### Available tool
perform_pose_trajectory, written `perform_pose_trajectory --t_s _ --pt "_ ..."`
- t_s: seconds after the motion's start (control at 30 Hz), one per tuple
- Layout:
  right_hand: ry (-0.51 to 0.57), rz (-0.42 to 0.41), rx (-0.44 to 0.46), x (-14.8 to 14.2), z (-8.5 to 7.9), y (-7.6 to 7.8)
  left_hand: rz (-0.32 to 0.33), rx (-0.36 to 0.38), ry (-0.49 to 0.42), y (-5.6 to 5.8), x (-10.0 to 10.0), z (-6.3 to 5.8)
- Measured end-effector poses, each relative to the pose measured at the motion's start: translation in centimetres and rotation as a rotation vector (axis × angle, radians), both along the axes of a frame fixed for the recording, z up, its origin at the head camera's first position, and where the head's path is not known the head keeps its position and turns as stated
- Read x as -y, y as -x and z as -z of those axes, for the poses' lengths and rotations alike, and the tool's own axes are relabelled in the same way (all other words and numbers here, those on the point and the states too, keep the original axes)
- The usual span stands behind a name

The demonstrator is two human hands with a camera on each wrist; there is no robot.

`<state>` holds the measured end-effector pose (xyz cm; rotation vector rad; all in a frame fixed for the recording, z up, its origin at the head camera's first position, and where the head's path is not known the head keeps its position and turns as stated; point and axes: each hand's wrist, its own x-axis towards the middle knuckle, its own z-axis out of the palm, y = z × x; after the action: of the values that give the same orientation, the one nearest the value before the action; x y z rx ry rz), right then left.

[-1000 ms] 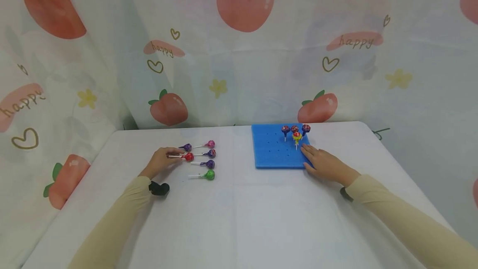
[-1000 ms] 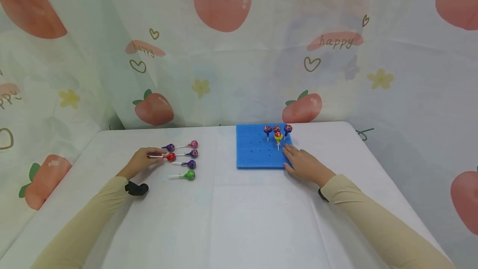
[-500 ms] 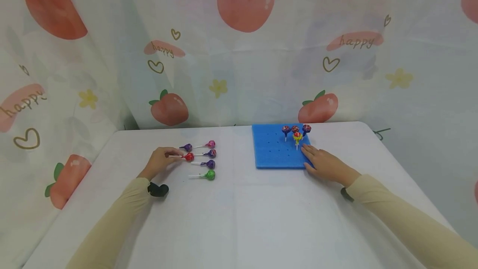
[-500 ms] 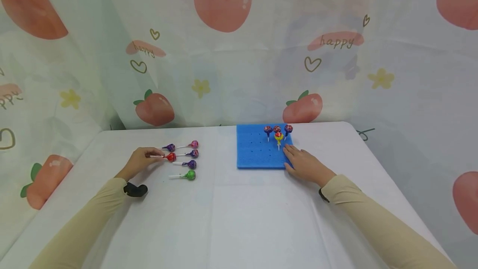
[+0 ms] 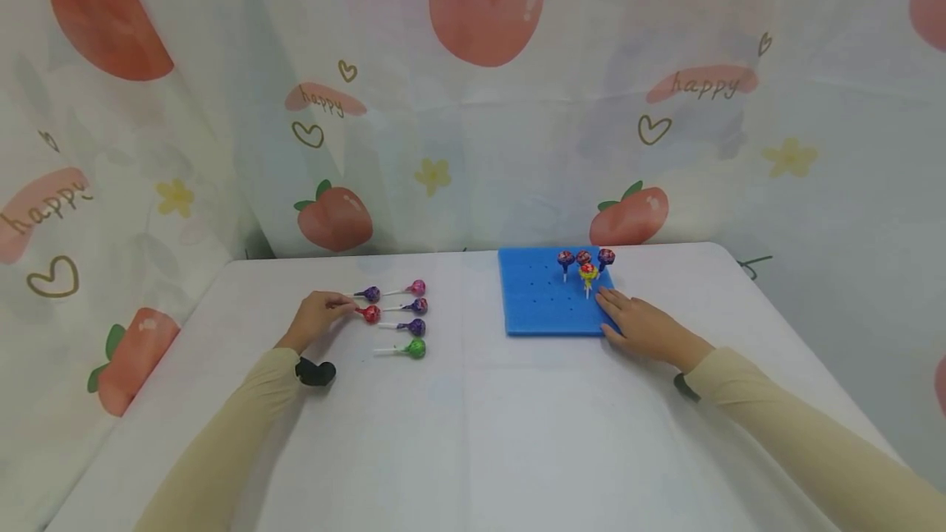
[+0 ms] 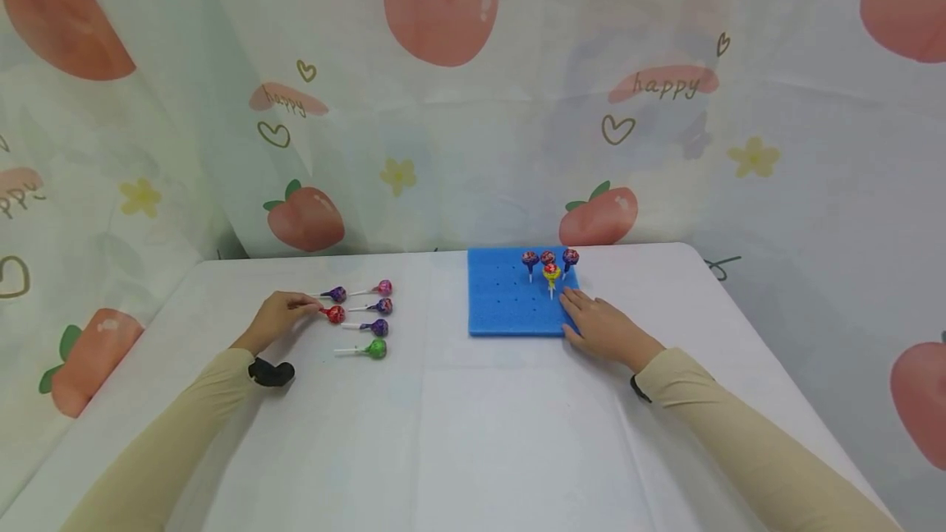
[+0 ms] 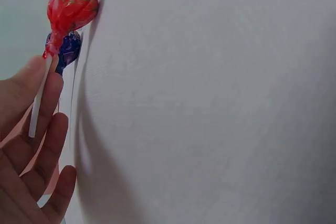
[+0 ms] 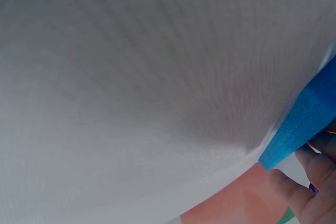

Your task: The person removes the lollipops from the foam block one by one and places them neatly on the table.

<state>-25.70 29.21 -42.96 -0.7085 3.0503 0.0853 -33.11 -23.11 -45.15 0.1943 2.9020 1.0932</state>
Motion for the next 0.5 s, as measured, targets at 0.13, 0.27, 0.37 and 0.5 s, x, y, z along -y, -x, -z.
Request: perform_pose_trajectory --t_s 0.13,0.27,0.37,0.5 --pt "0.002 -0.012 -0.011 -0.04 0.03 -0.02 -0.025 -0.002 0.028 -0.02 -0.32 0.15" --pt "0.005 -0.017 -0.015 -0.06 0.07 -0.02 -0.065 -0.002 0.047 -0.13 -0.66 0.20" --pt "0.007 -0.015 -0.012 -0.05 0.08 -0.01 -0.072 0.004 0.038 -0.20 -0.82 0.20" --pt "0.010 -0.012 -0.015 -0.11 0.19 0.14 -0.068 0.015 -0.002 -0.28 -0.81 0.29"
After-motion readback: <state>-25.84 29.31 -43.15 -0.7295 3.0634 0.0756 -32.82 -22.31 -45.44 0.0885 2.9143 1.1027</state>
